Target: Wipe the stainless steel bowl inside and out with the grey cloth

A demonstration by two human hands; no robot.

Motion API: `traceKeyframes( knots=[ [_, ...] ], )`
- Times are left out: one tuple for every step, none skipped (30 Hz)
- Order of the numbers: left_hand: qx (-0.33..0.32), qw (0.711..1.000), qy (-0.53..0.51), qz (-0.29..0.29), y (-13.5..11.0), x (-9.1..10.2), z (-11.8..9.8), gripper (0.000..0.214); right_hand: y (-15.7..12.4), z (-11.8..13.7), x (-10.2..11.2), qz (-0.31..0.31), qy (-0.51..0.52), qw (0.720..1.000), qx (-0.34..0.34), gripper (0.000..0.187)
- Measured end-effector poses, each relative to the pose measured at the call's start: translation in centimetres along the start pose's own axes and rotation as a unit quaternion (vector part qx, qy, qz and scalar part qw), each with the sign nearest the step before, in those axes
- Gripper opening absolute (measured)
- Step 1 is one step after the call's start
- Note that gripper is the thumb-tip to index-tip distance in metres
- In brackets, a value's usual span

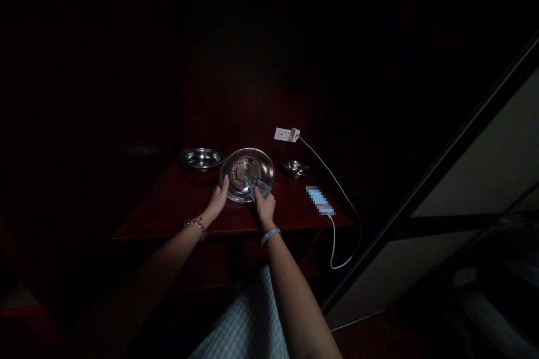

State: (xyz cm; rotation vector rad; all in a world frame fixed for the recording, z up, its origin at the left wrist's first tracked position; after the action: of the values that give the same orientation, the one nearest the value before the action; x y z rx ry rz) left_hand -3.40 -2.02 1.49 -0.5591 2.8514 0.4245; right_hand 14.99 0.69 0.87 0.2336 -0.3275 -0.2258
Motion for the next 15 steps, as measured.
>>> traceKeyframes(
  knots=[
    [0.002,1.000,-0.003,0.002,0.0,0.0,0.1,0.062,0.0,0.0,0.0,-0.004,0.005,1.000,-0.001,0.039],
    [0.002,1.000,-0.005,0.005,-0.1,-0.1,0.1,0.060,0.0,-0.1,0.1,-0.008,0.009,1.000,-0.002,0.038],
    [-0.004,1.000,-0.006,0.011,-0.1,-0.2,0.1,0.059,0.1,-0.1,0.2,-0.011,0.012,1.000,-0.002,0.037],
    [-0.012,1.000,-0.007,0.022,-0.1,-0.4,0.1,0.058,0.1,-0.1,0.2,-0.014,0.014,1.000,-0.001,0.037],
    [-0.020,0.999,-0.007,0.037,-0.2,-0.6,0.1,0.059,0.1,-0.1,0.3,-0.016,0.015,1.000,0.000,0.037],
    [-0.028,0.998,-0.006,0.055,-0.2,-0.8,0.1,0.061,0.2,-0.2,0.3,-0.017,0.014,1.000,0.001,0.037],
    [-0.034,0.997,-0.003,0.073,-0.2,-1.0,0.2,0.063,0.2,-0.2,0.4,-0.017,0.014,1.000,0.001,0.036],
    [-0.036,0.996,0.002,0.087,-0.2,-1.2,0.2,0.064,0.3,-0.2,0.4,-0.017,0.013,1.000,0.002,0.036],
    [-0.036,0.995,0.008,0.095,-0.2,-1.2,0.3,0.065,0.3,-0.3,0.4,-0.017,0.012,1.000,0.003,0.035],
    [-0.035,0.995,0.016,0.095,-0.1,-1.2,0.4,0.063,0.3,-0.3,0.3,-0.017,0.009,1.000,0.003,0.035],
    [-0.030,0.995,0.023,0.089,-0.1,-1.1,0.6,0.059,0.3,-0.4,0.3,-0.018,0.004,1.000,0.003,0.035],
    [-0.023,0.996,0.029,0.079,0.0,-1.0,0.7,0.054,0.3,-0.4,0.3,-0.019,-0.003,1.000,0.002,0.035],
    [-0.011,0.997,0.034,0.068,0.1,-0.8,0.9,0.047,0.3,-0.5,0.2,-0.022,-0.010,1.000,0.002,0.035],
    [0.004,0.997,0.040,0.060,0.1,-0.7,1.1,0.040,0.3,-0.5,0.2,-0.024,-0.016,1.000,0.002,0.034],
    [0.023,0.997,0.048,0.055,0.2,-0.5,1.3,0.032,0.4,-0.5,0.2,-0.026,-0.021,0.999,0.002,0.034]
  ],
)
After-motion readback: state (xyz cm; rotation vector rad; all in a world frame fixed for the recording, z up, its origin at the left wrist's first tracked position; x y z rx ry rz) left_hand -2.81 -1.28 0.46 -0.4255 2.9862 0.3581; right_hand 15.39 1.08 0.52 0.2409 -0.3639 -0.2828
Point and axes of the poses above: each hand's wrist, its own y-axis towards the middle knuckle, its own x-axis out of the back of the hand, z = x × y, the point moved 4 cm from there along y, towards the middle knuckle, and after that the axes turned 4 degrees about -y, right-handed, at the moved point
